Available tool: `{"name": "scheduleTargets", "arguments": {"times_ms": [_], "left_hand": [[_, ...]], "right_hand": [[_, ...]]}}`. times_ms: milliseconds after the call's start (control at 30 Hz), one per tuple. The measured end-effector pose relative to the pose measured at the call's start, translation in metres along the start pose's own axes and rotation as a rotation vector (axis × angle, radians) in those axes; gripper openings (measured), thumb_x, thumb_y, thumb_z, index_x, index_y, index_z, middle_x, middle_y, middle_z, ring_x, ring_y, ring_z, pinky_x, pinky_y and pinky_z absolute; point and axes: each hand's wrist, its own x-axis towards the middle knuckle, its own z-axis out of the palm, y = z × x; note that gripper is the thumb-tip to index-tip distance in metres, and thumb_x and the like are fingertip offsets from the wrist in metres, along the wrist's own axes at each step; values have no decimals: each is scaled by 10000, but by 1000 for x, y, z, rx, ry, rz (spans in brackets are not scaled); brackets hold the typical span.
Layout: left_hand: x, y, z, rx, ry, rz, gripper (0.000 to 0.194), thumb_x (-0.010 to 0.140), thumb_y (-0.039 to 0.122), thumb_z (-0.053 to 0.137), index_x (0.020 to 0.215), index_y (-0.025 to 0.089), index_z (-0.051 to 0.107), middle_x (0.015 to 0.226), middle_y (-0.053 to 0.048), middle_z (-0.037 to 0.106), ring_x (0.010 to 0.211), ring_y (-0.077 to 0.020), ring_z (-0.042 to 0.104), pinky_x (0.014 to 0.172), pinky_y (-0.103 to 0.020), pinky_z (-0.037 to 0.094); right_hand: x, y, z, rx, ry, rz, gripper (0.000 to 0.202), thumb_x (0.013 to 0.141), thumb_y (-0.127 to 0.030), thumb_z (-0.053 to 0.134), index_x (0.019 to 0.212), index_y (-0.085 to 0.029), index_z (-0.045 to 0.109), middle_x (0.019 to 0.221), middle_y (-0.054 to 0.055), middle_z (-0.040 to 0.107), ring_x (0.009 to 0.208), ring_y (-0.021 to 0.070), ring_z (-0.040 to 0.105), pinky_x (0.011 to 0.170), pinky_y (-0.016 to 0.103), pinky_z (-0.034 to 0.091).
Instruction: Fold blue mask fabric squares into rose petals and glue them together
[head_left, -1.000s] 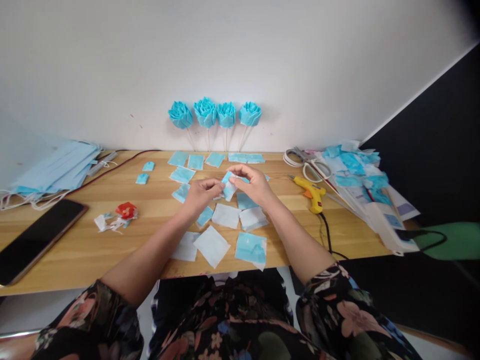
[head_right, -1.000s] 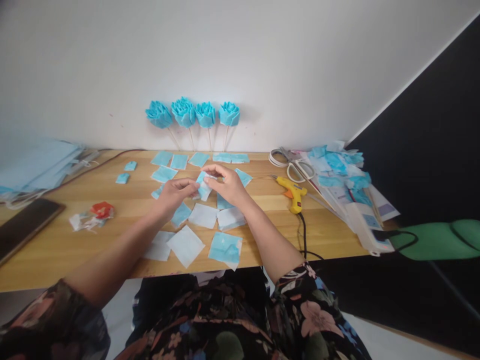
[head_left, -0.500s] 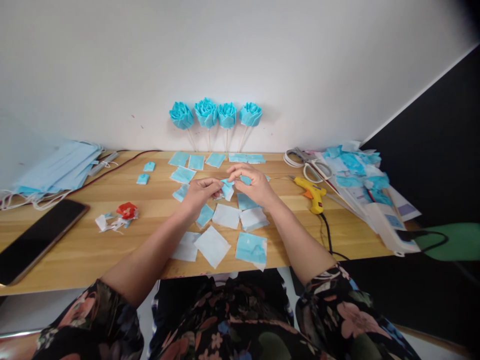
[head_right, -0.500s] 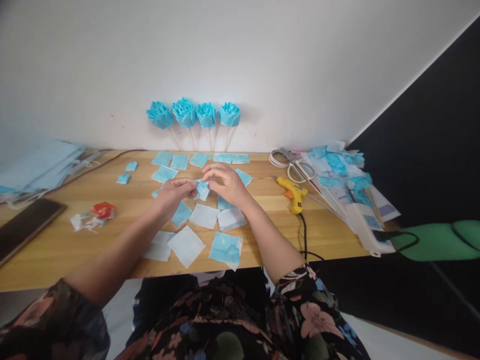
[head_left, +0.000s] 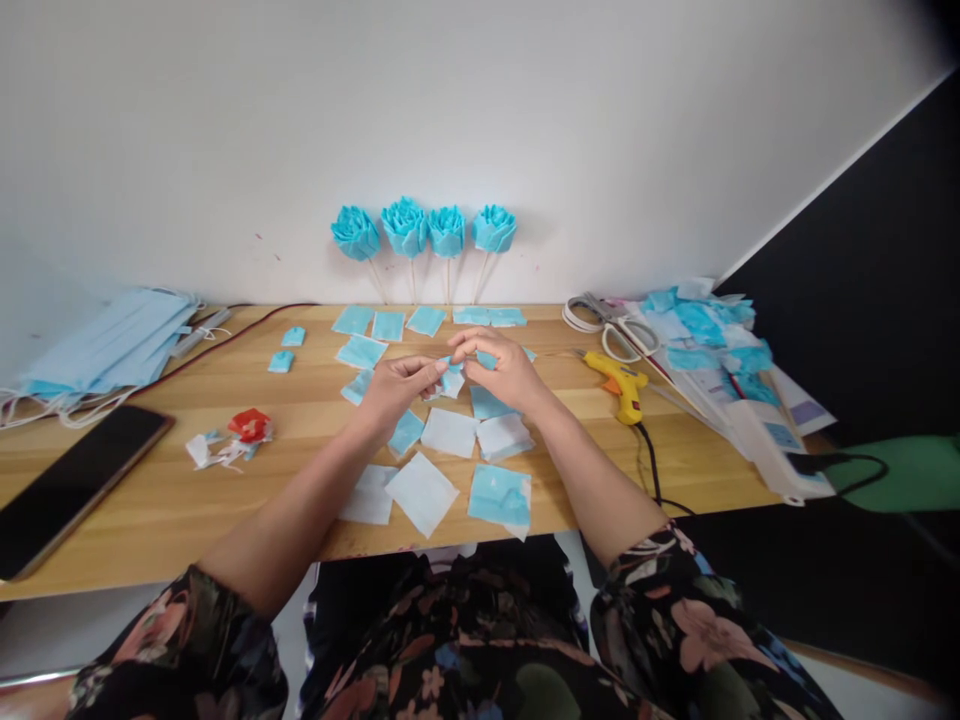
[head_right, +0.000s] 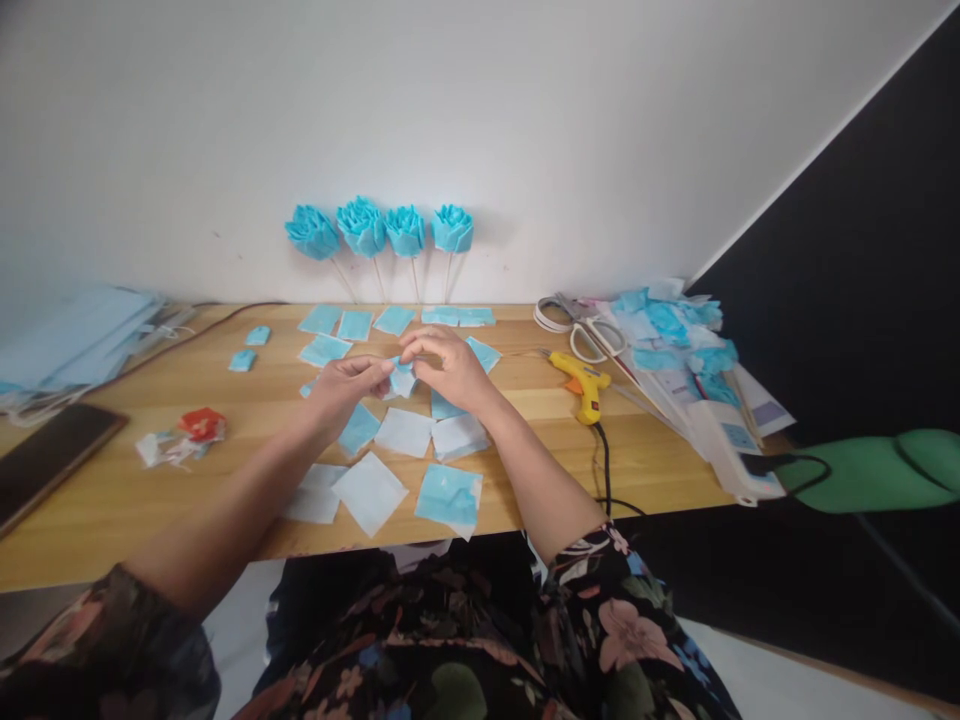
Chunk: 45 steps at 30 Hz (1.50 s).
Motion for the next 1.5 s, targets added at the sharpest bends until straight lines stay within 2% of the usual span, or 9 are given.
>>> {"name": "scheduleTargets", "arguments": {"times_ms": [200,400,467,600,733,1033,1167,1367,1500], "left_hand": [[1,-1,0,17,53,-5,370,657,533,777,631,175,686,549,10,560,558,-111,481,582,-260,410],[2,-3,0,-40,135,15,289,684,449,759,646,173,683,556,22,554,561,-104,477,583,-252,408],[1,-2,0,-42,141,20,290,692,448,757,646,172,681,553,22,556,562,-103,482,588,-251,408],[0,0,0,-20,131,25,324,693,477,748,623,172,661,550,14,557,566,-110,483,591,-257,405],[0,0,1,13,122,28,360,682,513,748,616,173,648,561,13,544,575,-115,477,591,-264,407],[1,-4,1,-19,155,39,296,689,444,735,607,172,652,561,13,553,582,-114,476,596,-255,404],[2,-3,0,-27,158,42,290,694,428,732,588,174,640,566,10,561,583,-114,486,604,-257,412],[1,-3,1,-40,123,34,270,697,410,732,602,169,655,560,10,568,579,-114,493,608,-261,409],[3,-4,0,-131,151,-2,277,683,415,755,615,163,662,566,11,569,576,-109,498,609,-259,409]], "right_hand": [[-1,-1,0,1,-33,8,180,794,-145,574,805,-260,712,1107,24,712,1119,223,619,1075,443,396],[-2,-2,-5,378,-79,270,384,896,-407,591,1263,-301,639,1283,36,677,1220,217,602,1035,395,458],[-2,-1,-2,469,-52,410,400,890,-510,586,1212,-285,665,1182,42,711,1096,210,654,935,365,518],[-2,-1,6,562,-57,582,380,795,-580,673,860,-206,702,870,31,697,825,164,652,732,286,549],[-2,0,11,600,-78,597,346,720,-520,755,764,-189,666,742,1,647,740,141,614,693,268,524],[-1,-6,10,582,-32,591,199,662,-341,758,758,-193,667,701,-37,631,708,123,587,753,283,492],[0,-5,7,593,-5,587,308,678,-332,749,970,-237,727,800,-30,697,758,140,626,775,298,502],[-1,0,12,572,82,523,160,709,-357,722,773,-212,713,728,-31,685,729,137,617,814,311,497],[-2,0,13,534,111,493,219,795,-390,636,916,-228,721,857,5,714,846,177,656,830,342,517]]}}
